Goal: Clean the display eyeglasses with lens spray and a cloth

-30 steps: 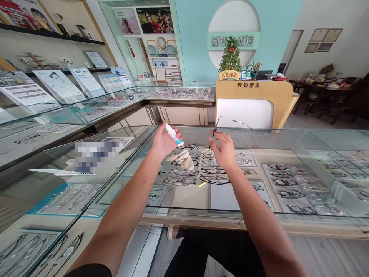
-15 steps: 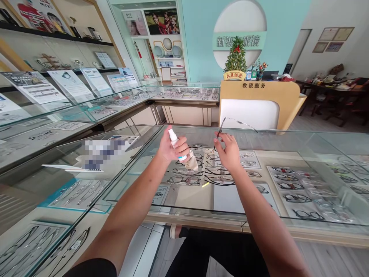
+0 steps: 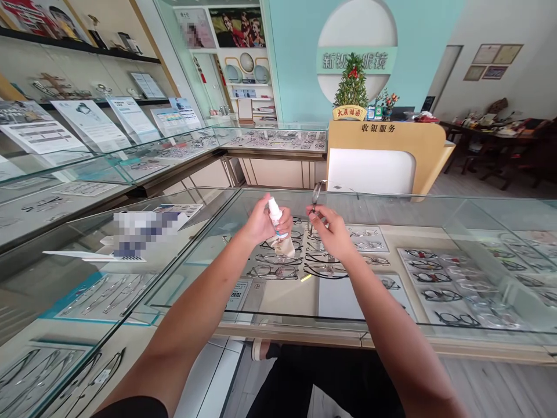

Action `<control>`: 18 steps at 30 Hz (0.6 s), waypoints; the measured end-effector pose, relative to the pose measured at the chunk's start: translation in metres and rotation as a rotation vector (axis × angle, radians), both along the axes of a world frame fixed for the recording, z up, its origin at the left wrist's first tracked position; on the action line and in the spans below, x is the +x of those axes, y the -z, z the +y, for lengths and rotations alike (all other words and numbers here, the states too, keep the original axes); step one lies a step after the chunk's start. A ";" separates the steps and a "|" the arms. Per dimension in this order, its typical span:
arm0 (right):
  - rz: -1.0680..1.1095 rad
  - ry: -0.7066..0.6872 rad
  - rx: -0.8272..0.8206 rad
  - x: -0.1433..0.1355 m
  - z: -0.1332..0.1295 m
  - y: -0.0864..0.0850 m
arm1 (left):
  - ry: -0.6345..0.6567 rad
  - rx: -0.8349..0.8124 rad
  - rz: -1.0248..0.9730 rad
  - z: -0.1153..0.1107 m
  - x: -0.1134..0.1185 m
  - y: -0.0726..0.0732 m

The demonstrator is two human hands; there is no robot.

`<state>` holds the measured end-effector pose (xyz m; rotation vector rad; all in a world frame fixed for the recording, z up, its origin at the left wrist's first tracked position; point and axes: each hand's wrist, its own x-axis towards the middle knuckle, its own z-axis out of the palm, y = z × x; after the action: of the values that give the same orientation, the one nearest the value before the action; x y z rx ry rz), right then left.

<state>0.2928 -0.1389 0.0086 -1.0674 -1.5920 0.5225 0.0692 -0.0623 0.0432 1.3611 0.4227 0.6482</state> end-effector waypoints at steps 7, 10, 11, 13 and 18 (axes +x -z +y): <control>0.123 -0.304 -0.119 -0.011 -0.010 -0.007 | -0.101 0.219 0.009 0.012 0.013 0.024; 0.162 -0.383 -0.132 -0.014 -0.011 -0.009 | -0.151 0.245 0.041 0.019 0.013 0.034; 0.171 -0.401 -0.138 -0.015 -0.012 -0.010 | -0.172 0.239 0.055 0.021 0.012 0.037; 0.179 -0.419 -0.147 -0.016 -0.011 -0.010 | -0.212 0.228 0.084 0.024 0.012 0.040; 0.188 -0.428 -0.148 -0.017 -0.011 -0.010 | -0.221 0.244 0.109 0.026 0.012 0.042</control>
<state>0.2763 -0.1503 0.0188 -0.7552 -1.6353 1.0120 0.0808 -0.0364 0.0017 1.6001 0.6028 0.8306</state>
